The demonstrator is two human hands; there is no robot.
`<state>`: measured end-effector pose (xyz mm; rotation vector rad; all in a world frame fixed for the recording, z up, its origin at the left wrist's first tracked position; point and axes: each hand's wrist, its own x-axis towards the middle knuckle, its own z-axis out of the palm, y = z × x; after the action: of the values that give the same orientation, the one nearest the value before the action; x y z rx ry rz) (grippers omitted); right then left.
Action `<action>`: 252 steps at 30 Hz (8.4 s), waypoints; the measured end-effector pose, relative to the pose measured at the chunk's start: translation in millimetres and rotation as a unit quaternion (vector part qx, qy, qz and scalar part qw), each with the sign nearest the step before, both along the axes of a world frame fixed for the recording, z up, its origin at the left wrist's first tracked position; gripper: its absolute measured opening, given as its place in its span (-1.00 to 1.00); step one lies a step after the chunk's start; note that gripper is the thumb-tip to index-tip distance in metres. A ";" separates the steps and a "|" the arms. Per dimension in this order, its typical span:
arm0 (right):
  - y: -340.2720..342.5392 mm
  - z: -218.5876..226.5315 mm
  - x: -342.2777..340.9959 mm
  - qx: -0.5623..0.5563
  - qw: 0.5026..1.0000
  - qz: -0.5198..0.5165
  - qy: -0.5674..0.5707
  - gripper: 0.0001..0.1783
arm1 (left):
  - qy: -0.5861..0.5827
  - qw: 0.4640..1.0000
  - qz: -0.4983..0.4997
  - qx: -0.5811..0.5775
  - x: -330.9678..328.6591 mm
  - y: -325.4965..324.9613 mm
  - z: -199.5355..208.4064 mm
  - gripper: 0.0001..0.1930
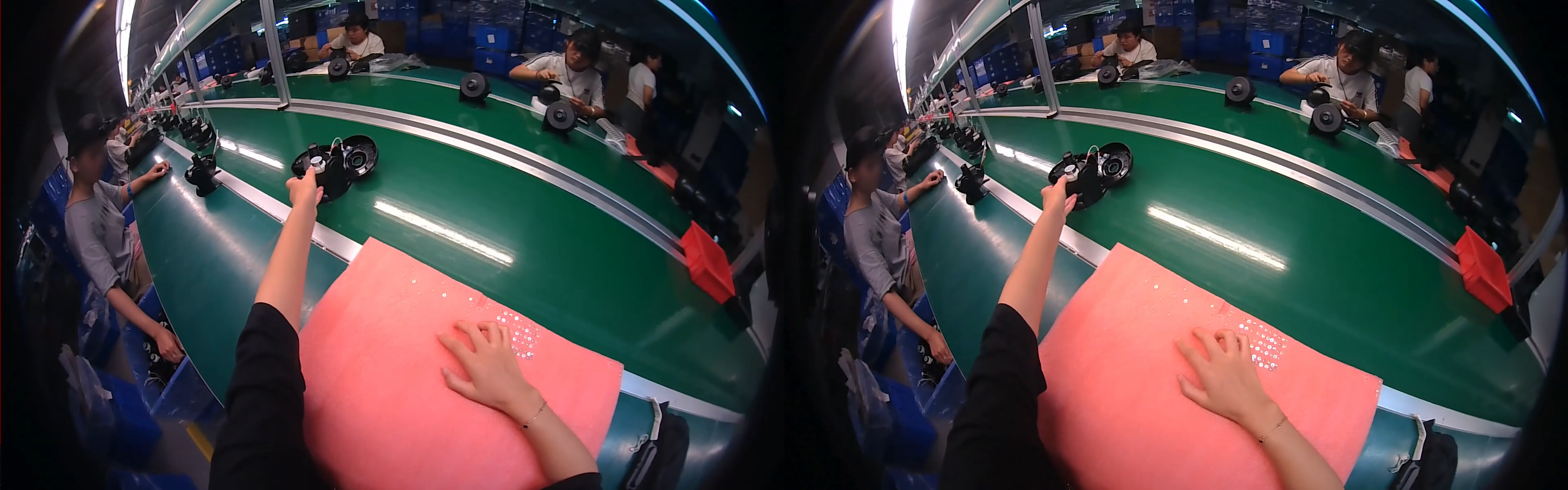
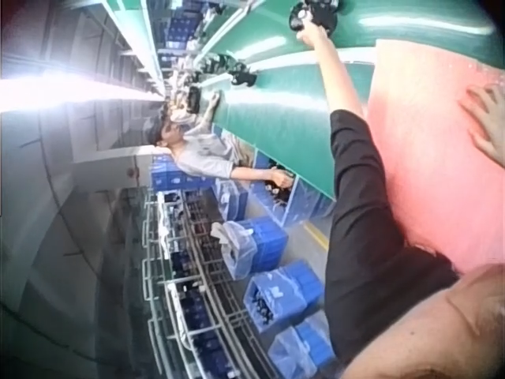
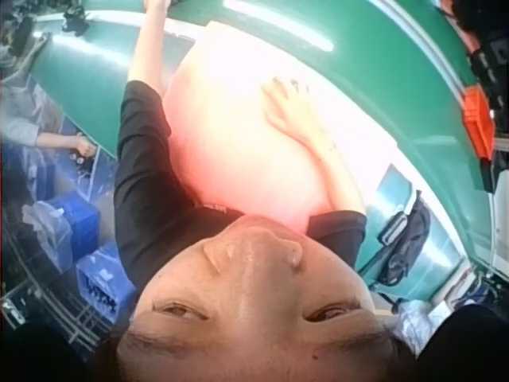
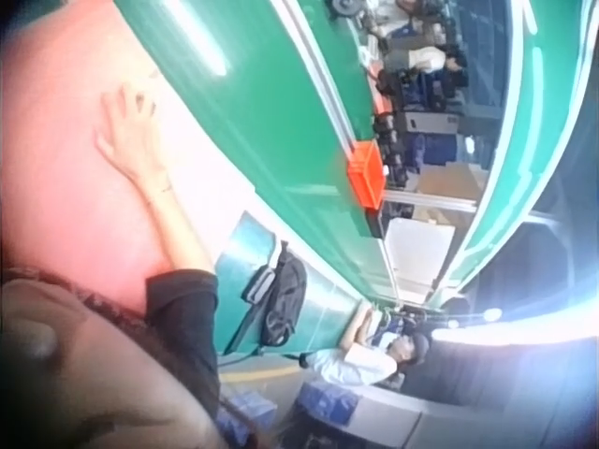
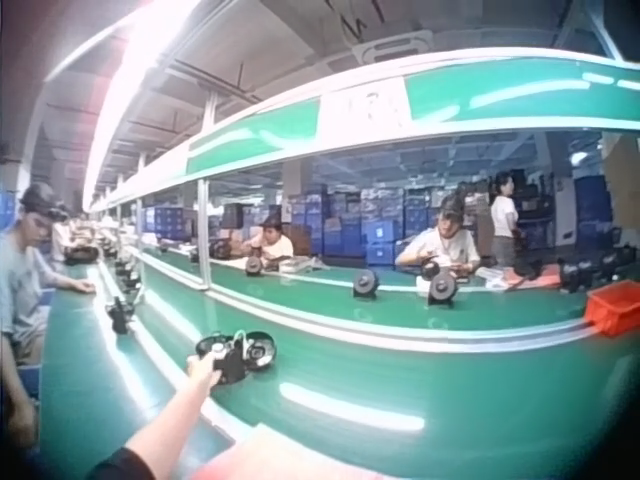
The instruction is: Assembling components of a light fixture on a factory production line.
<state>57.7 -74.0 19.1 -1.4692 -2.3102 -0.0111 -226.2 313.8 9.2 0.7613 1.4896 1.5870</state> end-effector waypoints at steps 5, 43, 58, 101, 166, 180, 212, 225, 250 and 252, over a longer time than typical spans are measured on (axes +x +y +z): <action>-0.6 -2.5 -2.1 0.009 1.000 0.004 0.001 -0.49 | -0.134 0.988 -0.071 0.030 -6.6 18.1 -33.5 -0.38; -64.5 92.3 31.9 0.271 0.945 -0.181 -0.030 -0.69 | 0.082 0.896 -0.433 0.061 112.3 -228.0 107.6 -0.67; -79.1 116.5 10.8 -0.333 0.734 -0.043 0.590 -0.33 | 0.185 0.198 -0.960 0.066 165.5 -275.1 62.9 -0.66; -57.7 80.3 -8.9 -0.170 0.971 -0.034 0.166 -0.64 | 0.536 0.613 -0.575 0.084 20.0 -391.9 107.7 -0.53; -54.5 54.0 -11.3 -0.220 0.808 -0.044 0.545 -0.24 | -0.027 0.774 -0.632 0.037 66.1 -352.3 58.5 -0.29; -65.0 63.9 -12.6 -0.164 0.844 0.058 0.507 0.00 | -0.084 0.848 -0.510 0.120 64.8 -363.4 18.8 -0.09; -26.3 40.2 38.4 0.276 0.902 -0.153 0.295 -0.05 | -0.468 0.733 -0.493 0.028 264.1 -303.2 1.0 -0.27; -30.7 30.2 35.6 0.120 0.917 -0.246 0.291 -0.34 | -0.469 0.792 -0.385 0.064 257.3 -304.9 8.1 -0.24; -10.2 -13.7 78.9 -0.045 0.697 -0.107 0.707 -0.51 | -0.097 0.818 -0.439 0.358 251.7 -303.6 10.2 -0.20; -12.3 -17.9 84.1 -0.026 0.693 -0.099 0.714 -0.57 | -0.039 0.786 -0.483 0.385 253.2 -303.7 11.7 -0.13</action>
<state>141.8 -86.3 1.1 -1.0057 -0.8371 0.8281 27.0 10.1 20.8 1.5608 0.1444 1.2834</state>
